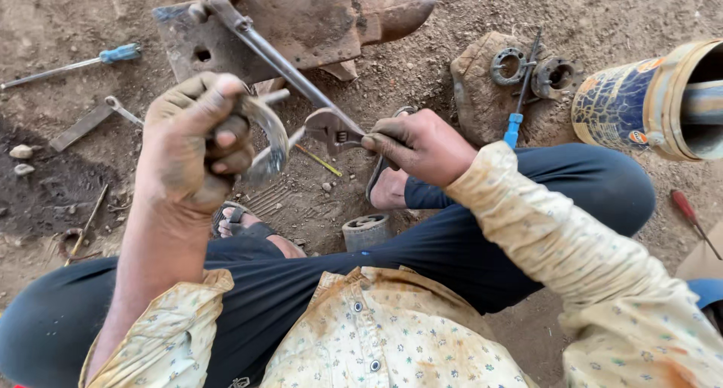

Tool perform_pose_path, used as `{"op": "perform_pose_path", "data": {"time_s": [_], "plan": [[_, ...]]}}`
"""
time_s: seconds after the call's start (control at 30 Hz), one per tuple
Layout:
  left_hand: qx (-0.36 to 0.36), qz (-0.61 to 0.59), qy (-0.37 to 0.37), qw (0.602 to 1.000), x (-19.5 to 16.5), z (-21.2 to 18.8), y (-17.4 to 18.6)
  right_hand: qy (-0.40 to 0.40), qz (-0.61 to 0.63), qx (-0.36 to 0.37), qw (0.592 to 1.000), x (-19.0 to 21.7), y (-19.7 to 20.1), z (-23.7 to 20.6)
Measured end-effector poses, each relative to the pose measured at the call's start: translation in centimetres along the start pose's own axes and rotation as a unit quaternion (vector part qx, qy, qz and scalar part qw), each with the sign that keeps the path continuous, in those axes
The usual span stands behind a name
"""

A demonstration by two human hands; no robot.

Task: The person sits on the ground repairing a metal clamp-style puller tool. They apply grease to the threaded screw with a screwdriver, then use an adjustable wrench to turn the nut and threads, repositioning the tool by hand and working the screw back and forth.

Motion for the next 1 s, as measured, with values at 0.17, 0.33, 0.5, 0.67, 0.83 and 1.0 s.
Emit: {"op": "perform_pose_path", "data": {"time_s": [0.17,0.33,0.5,0.67,0.83,1.0], "plan": [[0.06,0.123,0.034,0.99,0.4,-1.2,-1.8,0.053,-0.108,0.128,0.985,2.4,2.3,1.8],[0.128,0.2,0.075,0.969,1.2,-2.3,-3.1,0.037,-0.167,0.235,0.957,3.7,1.7,2.9],[0.134,0.278,0.124,0.943,2.6,-2.8,-3.6,0.031,-0.206,0.301,0.93,4.6,0.1,3.4],[0.09,0.263,0.105,0.955,3.0,-2.4,-2.6,0.051,-0.199,0.302,0.931,2.5,-1.1,2.8],[-0.086,0.07,-0.062,0.992,0.7,-1.1,-0.4,0.009,-0.038,0.102,0.994,1.5,-1.5,2.5],[-0.091,-0.191,-0.125,0.969,1.6,0.5,-1.4,-0.242,0.393,-0.253,0.85,2.9,-12.2,1.8]]}}
Point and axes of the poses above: each hand's wrist, its own z-axis towards the middle knuckle, its own y-axis out of the back of the hand, x = y × z, the point moved 6 cm from there along z, towards the middle knuckle, and after that the axes turned 6 degrees about -x, right-handed, at the moved point
